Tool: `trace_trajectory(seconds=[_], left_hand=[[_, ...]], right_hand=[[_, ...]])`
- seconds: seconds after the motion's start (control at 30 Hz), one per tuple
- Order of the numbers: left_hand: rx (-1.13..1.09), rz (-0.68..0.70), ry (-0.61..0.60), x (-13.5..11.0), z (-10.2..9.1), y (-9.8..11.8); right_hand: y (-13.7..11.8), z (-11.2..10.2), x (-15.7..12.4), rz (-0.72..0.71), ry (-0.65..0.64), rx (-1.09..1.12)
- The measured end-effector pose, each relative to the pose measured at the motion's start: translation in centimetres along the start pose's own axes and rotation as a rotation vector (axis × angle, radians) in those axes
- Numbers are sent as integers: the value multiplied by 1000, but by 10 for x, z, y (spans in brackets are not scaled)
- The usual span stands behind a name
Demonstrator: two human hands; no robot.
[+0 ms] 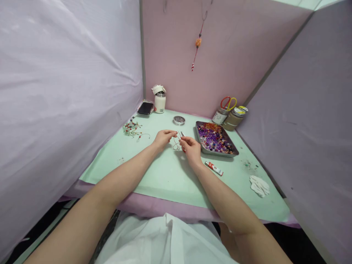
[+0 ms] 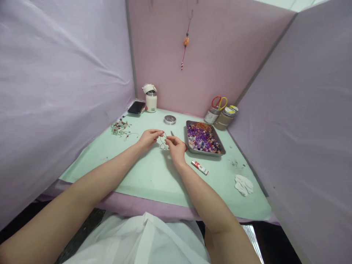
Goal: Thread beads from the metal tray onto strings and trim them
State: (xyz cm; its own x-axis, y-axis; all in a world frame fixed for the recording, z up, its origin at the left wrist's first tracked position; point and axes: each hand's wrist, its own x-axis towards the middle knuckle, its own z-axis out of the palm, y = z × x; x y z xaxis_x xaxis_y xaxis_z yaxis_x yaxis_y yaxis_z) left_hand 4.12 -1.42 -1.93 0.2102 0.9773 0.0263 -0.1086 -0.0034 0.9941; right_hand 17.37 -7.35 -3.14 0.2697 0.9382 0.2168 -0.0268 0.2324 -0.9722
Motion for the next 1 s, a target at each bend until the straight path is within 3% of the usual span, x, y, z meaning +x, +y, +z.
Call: trace_trajectory(seconds=[0.33,0.6,1.0], left_hand=[[111,197,70,-5,9,2],[190,274,94,-8,11,1],[350,339,89,-13,14,0]], right_hand=[[3,0,0,41,56,-34],[-1,1,-1,60,121,-70],[7,1,2,51,91,-56]])
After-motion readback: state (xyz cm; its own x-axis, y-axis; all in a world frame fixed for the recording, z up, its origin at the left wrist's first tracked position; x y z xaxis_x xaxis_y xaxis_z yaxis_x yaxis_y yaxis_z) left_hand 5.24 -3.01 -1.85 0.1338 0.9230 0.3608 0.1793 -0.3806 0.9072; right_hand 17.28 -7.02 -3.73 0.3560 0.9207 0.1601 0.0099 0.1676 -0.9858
